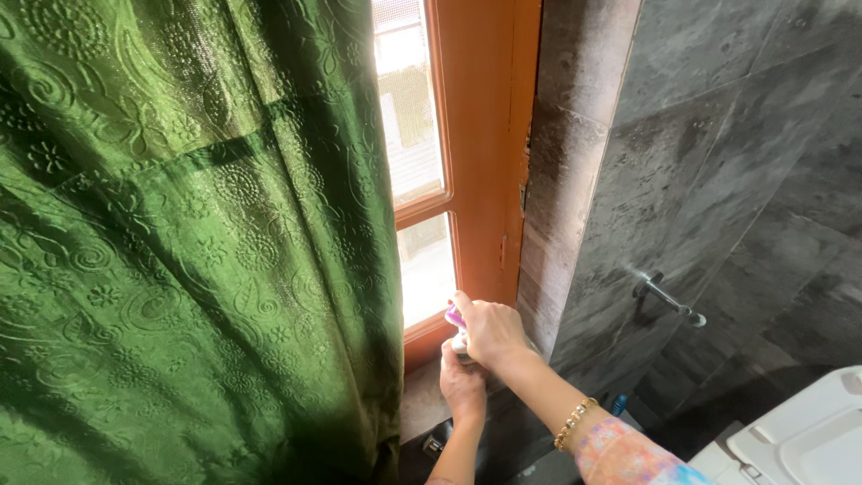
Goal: The person wipes various bathroom fixtures including a wall-mounted faucet, a flush button, and a hand shower hose with a small purple cloth and a cleaning solution from a bottle.
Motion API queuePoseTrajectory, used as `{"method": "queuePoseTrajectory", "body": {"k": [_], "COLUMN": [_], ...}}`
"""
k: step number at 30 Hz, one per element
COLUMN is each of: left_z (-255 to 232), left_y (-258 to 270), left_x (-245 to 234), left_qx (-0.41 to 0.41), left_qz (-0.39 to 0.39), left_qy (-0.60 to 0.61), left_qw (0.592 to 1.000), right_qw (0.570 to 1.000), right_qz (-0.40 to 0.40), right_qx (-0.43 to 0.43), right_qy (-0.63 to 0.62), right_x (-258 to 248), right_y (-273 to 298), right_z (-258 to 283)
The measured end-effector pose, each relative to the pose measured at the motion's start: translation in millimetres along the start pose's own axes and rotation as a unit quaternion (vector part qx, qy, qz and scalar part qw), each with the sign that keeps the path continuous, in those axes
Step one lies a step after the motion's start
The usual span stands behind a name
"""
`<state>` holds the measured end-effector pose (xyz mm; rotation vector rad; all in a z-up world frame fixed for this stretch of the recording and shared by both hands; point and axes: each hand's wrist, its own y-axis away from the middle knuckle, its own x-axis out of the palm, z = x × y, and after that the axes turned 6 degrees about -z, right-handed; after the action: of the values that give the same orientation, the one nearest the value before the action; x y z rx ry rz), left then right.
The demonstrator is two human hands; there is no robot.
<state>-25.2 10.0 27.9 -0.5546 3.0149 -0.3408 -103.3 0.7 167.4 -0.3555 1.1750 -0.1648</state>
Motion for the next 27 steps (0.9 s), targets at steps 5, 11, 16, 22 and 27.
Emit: {"method": "queuePoseTrajectory", "body": {"k": [5, 11, 16, 22, 27], "left_z": [27, 33, 46, 66, 77], "left_y": [-9, -6, 7, 24, 86], "left_x": [12, 2, 0, 15, 78], "left_qx": [-0.065, 0.003, 0.008, 0.115, 0.117], "left_qz": [0.025, 0.003, 0.009, -0.126, -0.329], "left_qy": [0.248, 0.013, -0.026, -0.127, -0.286], "left_qw": [0.966, 1.000, 1.000, 0.977, 0.892], "right_qw": [0.995, 0.941, 0.686, 0.491, 0.505], "right_qz": [-0.064, -0.141, -0.114, -0.207, -0.332], "right_qx": [0.057, 0.166, 0.408, 0.467, 0.408], "right_qy": [-0.050, -0.259, -0.591, -0.706, -0.685], "right_x": [16, 22, 26, -3, 49], "right_y": [12, 49, 84, 119, 94], "right_z": [1, -33, -128, -267, -349]}}
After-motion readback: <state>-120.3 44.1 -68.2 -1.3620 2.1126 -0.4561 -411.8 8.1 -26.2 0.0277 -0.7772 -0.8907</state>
